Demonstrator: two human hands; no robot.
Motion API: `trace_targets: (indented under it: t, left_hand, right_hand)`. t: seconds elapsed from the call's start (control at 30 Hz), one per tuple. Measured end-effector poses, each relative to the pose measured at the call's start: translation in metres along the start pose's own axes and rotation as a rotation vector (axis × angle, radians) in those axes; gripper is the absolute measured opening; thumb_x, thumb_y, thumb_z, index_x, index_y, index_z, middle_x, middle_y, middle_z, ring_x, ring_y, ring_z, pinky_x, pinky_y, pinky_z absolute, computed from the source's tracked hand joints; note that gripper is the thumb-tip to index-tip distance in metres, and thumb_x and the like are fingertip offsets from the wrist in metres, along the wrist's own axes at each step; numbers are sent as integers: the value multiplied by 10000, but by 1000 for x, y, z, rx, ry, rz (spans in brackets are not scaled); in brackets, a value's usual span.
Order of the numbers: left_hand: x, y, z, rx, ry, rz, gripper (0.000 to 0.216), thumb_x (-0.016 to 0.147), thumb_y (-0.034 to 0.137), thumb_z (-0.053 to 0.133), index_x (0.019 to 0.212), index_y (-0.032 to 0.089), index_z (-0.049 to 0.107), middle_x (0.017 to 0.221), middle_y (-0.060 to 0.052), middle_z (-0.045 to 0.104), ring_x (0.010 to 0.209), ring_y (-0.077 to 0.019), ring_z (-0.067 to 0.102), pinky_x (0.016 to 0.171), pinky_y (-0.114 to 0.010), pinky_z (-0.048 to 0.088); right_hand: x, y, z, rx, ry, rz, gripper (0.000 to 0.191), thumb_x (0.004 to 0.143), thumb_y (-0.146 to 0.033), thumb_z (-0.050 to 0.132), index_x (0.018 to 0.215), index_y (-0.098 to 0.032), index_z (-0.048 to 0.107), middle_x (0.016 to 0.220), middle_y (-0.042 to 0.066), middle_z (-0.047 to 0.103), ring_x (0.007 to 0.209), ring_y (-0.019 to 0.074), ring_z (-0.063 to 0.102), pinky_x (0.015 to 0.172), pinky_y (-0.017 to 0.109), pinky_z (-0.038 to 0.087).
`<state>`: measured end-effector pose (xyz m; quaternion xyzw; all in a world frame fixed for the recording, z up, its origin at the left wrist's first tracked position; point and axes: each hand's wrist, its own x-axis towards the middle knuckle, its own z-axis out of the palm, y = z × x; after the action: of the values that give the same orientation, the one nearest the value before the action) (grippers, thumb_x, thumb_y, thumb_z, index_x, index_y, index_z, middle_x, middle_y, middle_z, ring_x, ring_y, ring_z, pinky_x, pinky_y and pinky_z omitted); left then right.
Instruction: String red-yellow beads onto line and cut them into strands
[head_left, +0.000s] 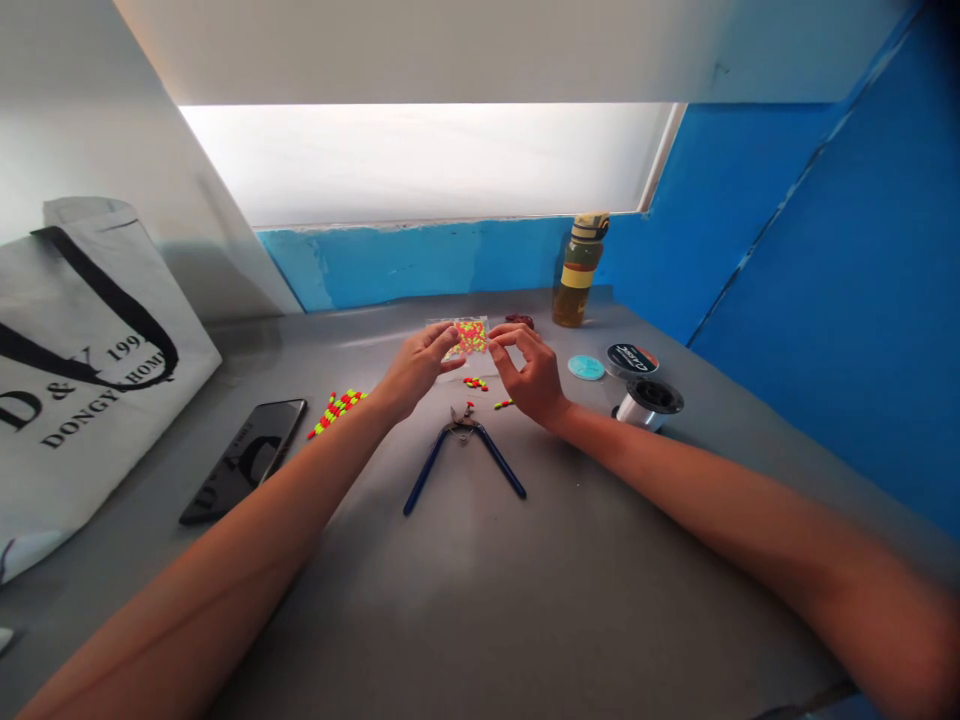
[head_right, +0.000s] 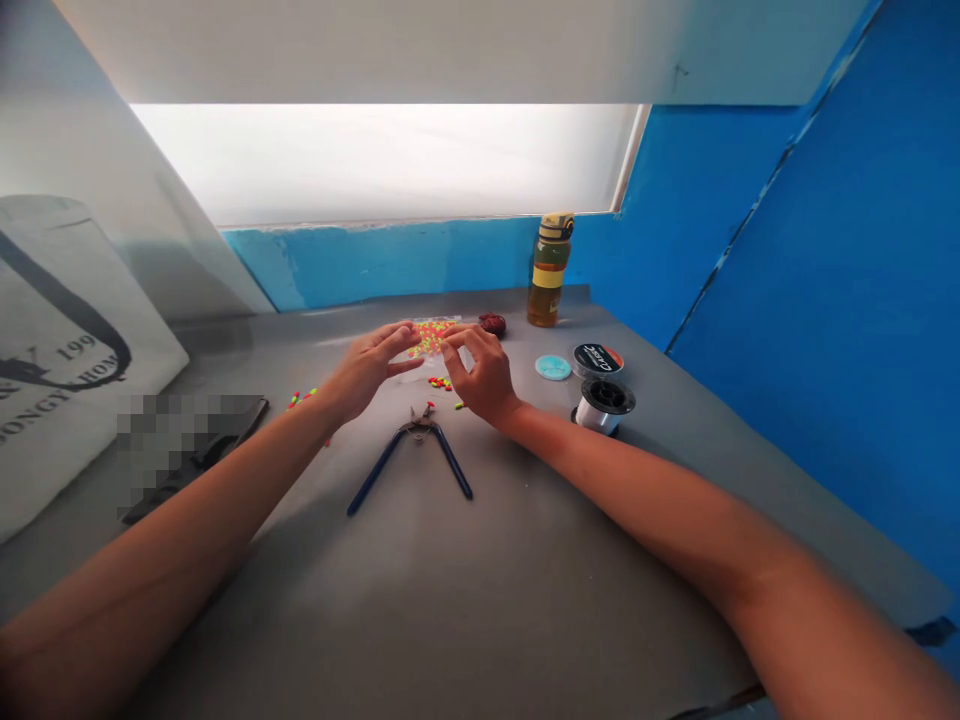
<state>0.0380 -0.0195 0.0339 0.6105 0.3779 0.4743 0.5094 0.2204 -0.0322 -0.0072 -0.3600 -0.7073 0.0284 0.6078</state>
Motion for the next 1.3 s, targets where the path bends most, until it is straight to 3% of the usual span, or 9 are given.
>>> trace_targets:
  t: [0.1,0.2,0.53,0.73,0.83,0.93,1.1,1.3]
  left_hand:
    - [-3,0,0,106,-149,-28,363,872,458,661,1086,175,737,1074,-114,743,1130,-267,625,1048,-420,409]
    - [-5,-2,-1,177,-200,-66,295,787,406,762,980,184,783,1041,-108,754,1070,-262,643,1021,-405,414]
    - [-4,0,-1,-121,-159,-100,256,782,352,784,961,170,780,997,-89,720,922,-183,635,965,-367,460]
    - [-5,2,5,-278,-98,-96,307,806,326,746,1073,175,756,824,-34,643,766,-129,573,864,-327,485]
    - [-4,-2,7,-182,-34,-56,340,810,325,727,1121,190,751,720,-1,591,665,-109,507,746,-285,465]
    - [-5,-5,7,47,2,-1,292,813,352,714,1047,190,782,657,1,586,612,-115,471,653,-268,415]
    - [-9,-5,11,354,-119,83,274,850,408,659,912,179,796,614,-1,589,603,-124,477,601,-254,368]
    - [-14,-4,15,451,-236,114,342,860,467,640,906,150,762,681,-7,601,569,-93,397,531,-243,287]
  right_hand:
    - [3,1,-2,-23,31,-9,112,951,-270,542,850,-247,585,1001,79,700,1050,244,641,967,448,468]
    - [5,2,-4,-48,49,10,124,944,-259,545,824,-248,575,1028,86,695,1050,245,639,975,461,458]
    - [5,13,-5,-119,50,34,131,895,-196,559,773,-244,571,1070,84,682,1080,267,619,973,482,447]
    - [-5,11,-1,-141,-143,-72,156,917,-218,553,774,-240,610,920,51,705,926,236,642,924,426,453]
    - [-10,6,0,-168,-236,-119,186,947,-248,532,782,-244,619,862,43,696,869,226,630,881,406,444]
    - [-11,1,-2,-169,-228,-152,197,966,-259,512,796,-244,610,821,34,673,830,213,611,843,388,437]
    - [-3,-3,-6,-136,-94,-108,191,963,-252,502,794,-237,588,789,35,640,795,206,578,805,376,427]
    - [2,-1,-4,-40,-55,53,170,915,-223,524,753,-212,575,733,13,612,711,171,541,707,326,413]
